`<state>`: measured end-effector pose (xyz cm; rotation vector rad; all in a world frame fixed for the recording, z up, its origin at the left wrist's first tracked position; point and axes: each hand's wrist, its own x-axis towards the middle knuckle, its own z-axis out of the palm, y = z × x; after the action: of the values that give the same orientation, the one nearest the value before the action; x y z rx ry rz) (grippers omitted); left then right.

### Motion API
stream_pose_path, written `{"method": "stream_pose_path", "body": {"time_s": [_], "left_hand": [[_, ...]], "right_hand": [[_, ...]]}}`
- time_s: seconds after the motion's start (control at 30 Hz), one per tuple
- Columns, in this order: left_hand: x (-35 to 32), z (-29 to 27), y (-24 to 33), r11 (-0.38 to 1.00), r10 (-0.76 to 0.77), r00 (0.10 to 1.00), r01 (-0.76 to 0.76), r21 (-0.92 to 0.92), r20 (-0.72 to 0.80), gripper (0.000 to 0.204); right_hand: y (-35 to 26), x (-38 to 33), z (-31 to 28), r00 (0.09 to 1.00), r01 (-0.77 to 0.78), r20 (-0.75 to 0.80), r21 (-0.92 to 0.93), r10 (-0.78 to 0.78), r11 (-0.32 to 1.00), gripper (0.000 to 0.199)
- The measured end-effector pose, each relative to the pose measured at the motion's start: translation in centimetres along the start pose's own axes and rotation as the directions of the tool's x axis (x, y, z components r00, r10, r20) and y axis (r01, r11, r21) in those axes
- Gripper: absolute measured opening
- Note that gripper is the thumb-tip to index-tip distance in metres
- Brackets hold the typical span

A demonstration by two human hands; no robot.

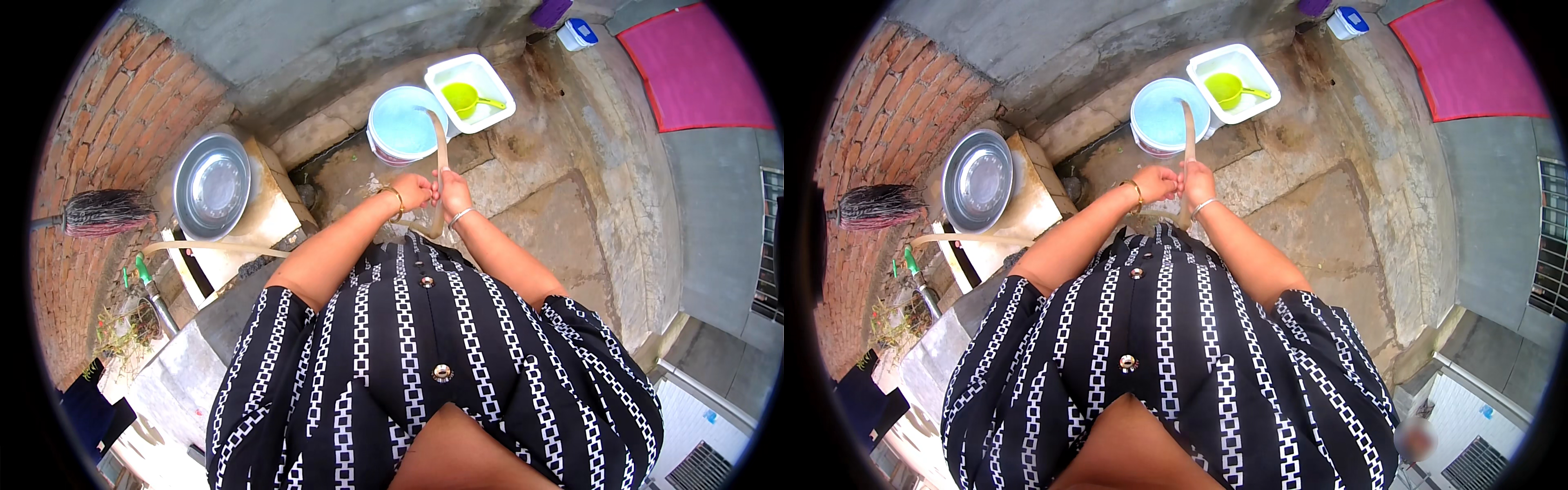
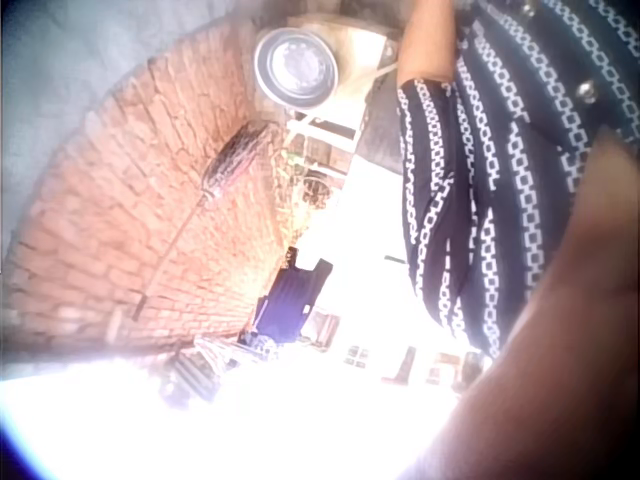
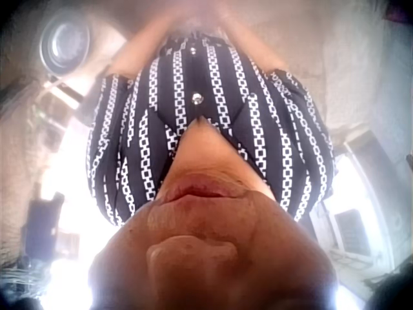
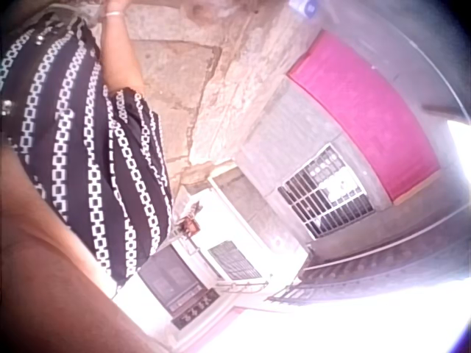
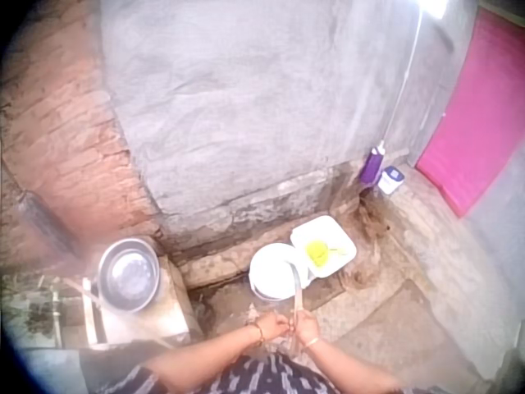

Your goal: The person fills a bucket with water using a hose, mops a floor area inside a room, and then carries multiple pairs of shoes from a balcony to an outdoor courtyard where they are placed on a wooden stand.

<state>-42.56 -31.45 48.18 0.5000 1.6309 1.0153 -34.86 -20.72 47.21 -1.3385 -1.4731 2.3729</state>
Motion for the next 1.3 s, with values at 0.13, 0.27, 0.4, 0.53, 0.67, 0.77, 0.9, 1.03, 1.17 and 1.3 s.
{"method": "stream_pose_path", "body": {"time_s": [0.13, 0.27, 0.4, 0.53, 0.67, 0.77, 0.9, 1.03, 1.17, 1.3], "left_hand": [[0.1, 0.2, -0.2, 0.999, -0.012, 1.0, 0.012, -0.034, -0.001, 0.014], [0.2, 0.1, -0.3, 0.999, -0.011, 1.0, 0.011, -0.036, 0.008, 0.014], [0.0, -0.1, -0.2, 0.997, -0.014, 1.0, 0.015, -0.075, 0.012, 0.013], [0.2, 0.0, -0.2, 0.997, -0.026, 1.0, 0.027, -0.079, 0.011, 0.014], [1.1, -0.2, -1.0, 0.998, -0.053, 0.994, 0.05, -0.028, -0.091, 0.02], [1.4, -0.6, -1.3, 0.997, -0.07, 0.988, 0.065, -0.041, -0.139, 0.025], [1.1, -0.7, -0.4, 0.993, -0.058, 0.992, 0.046, -0.112, -0.114, 0.025], [0.6, -0.7, 0.2, 0.988, -0.041, 0.996, 0.028, -0.152, -0.077, 0.024], [0.3, -0.7, 0.8, 0.994, -0.039, 0.997, 0.033, -0.103, -0.06, 0.022], [0.0, -0.9, 1.1, 0.995, -0.024, 0.998, 0.018, -0.099, -0.058, 0.022]], "right_hand": [[0.2, 0.1, -0.2, 1.0, -0.008, -0.001, -0.001, 0.008, 1.0, 0.03], [0.1, 0.1, 0.0, 1.0, -0.016, -0.006, -0.011, 0.016, 1.0, 0.03], [0.0, 0.0, 0.2, 1.0, -0.018, -0.006, -0.028, 0.018, 0.999, 0.029], [0.0, 0.1, 0.1, 1.0, -0.023, -0.014, -0.018, 0.023, 1.0, 0.029], [-0.1, 0.0, 0.4, 1.0, -0.023, 0.002, -0.007, 0.023, 1.0, 0.029], [-0.5, -0.5, 0.8, 0.999, -0.039, 0.018, -0.006, 0.04, 0.999, 0.029], [-0.7, -0.6, 0.7, 0.999, -0.029, 0.018, -0.007, 0.029, 1.0, 0.029], [-0.7, -0.5, 0.8, 1.0, -0.011, 0.028, -0.004, 0.011, 1.0, 0.029], [-0.6, -0.2, 0.4, 1.0, -0.012, 0.028, -0.01, 0.012, 1.0, 0.03], [-0.7, -0.1, 0.4, 1.0, -0.003, 0.022, -0.04, 0.003, 0.999, 0.03]]}}
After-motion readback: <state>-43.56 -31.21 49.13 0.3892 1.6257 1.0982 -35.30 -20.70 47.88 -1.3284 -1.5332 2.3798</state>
